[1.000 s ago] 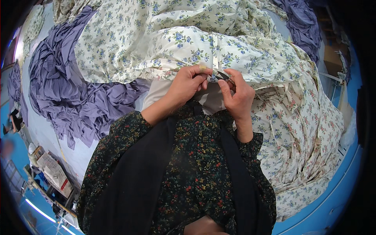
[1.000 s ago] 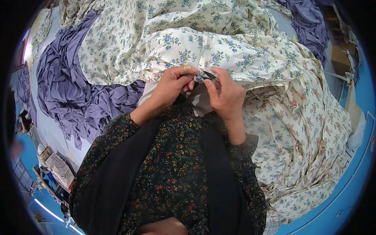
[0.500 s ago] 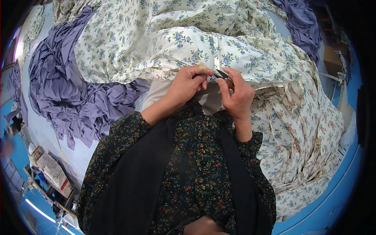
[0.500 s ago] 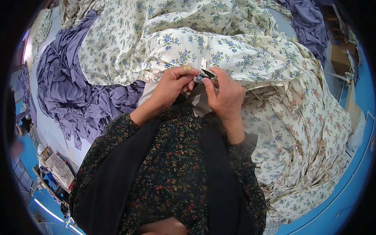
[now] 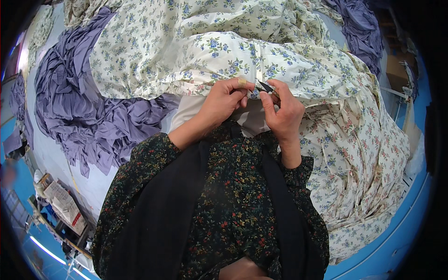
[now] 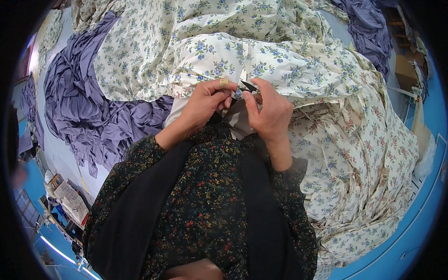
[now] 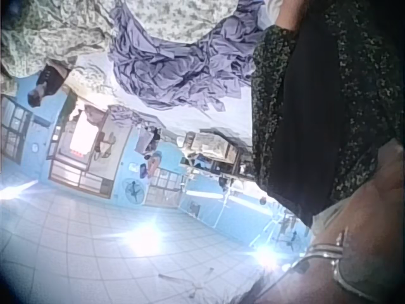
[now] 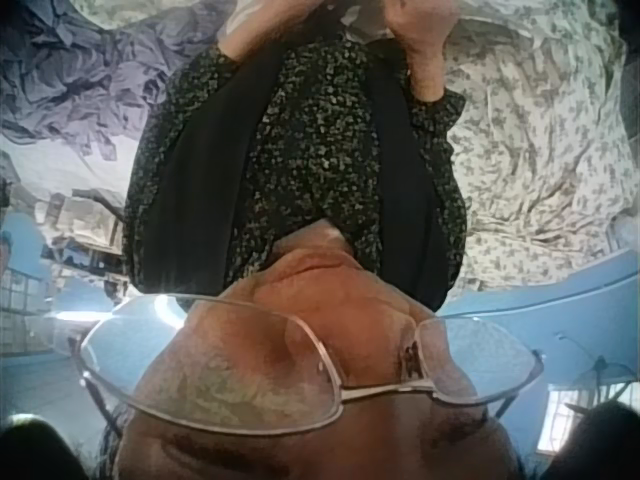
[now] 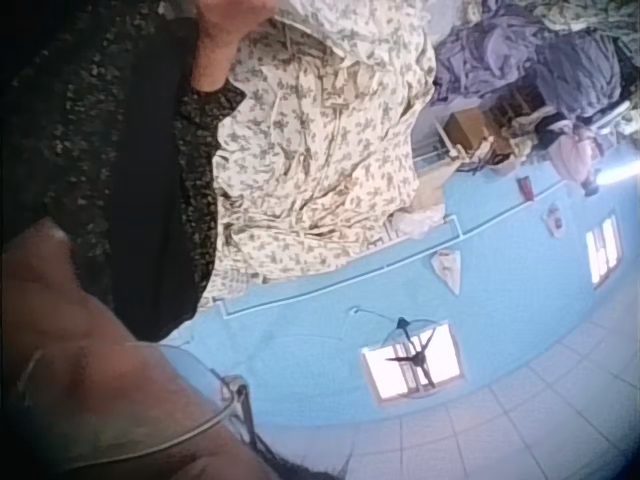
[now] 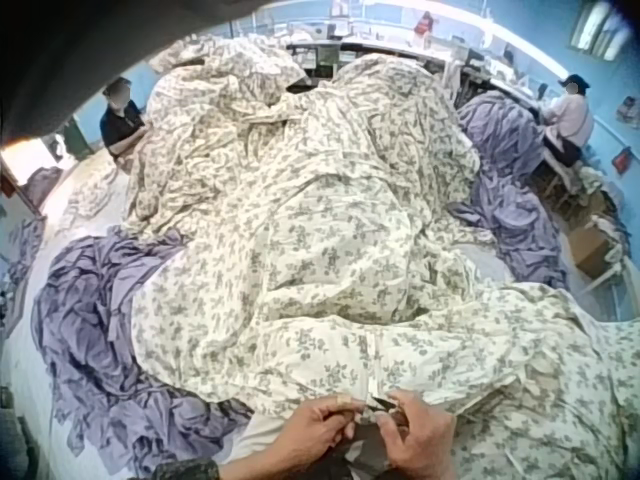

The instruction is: Trim threads or cut small sections from a large pile of floral patterned textile.

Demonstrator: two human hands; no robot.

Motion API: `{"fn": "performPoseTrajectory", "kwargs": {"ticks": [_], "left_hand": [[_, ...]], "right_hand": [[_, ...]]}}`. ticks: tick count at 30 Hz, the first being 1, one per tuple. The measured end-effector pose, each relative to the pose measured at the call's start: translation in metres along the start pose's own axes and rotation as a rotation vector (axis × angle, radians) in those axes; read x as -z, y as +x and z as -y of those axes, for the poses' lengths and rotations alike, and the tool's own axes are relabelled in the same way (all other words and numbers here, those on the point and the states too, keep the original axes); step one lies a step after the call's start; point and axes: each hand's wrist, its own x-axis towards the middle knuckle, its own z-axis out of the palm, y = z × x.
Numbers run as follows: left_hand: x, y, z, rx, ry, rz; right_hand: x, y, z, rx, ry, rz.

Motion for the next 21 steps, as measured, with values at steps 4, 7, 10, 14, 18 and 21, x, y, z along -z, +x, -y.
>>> {"fn": "performPoseTrajectory", "kwargs": {"ticks": [4,7,10,14,18,21], "left_hand": [[-0.001,0.000,-0.001,-0.009,-0.009,0.009],[0.000,0.000,0.002,-0.004,-0.011,-0.015],[-0.002,-0.001,0.001,-0.041,0.015,-0.008],[-0.003,0.001,0.005,-0.144,0.067,0.020],[-0.001,0.001,0.009,-0.299,0.218,0.033],[-0.003,0.002,0.009,-0.356,0.304,0.033]], "right_hand": [[0.003,0.000,0.000,-0.045,-0.004,0.016],[0.001,0.001,0.000,-0.059,0.042,0.046],[0.001,-0.001,-0.002,-0.197,0.297,0.078],[0.003,-0.002,-0.007,-0.437,0.811,0.009],[0.005,0.003,-0.003,-0.627,0.926,0.120],[0.000,0.001,-0.003,-0.700,0.925,0.157]]}}
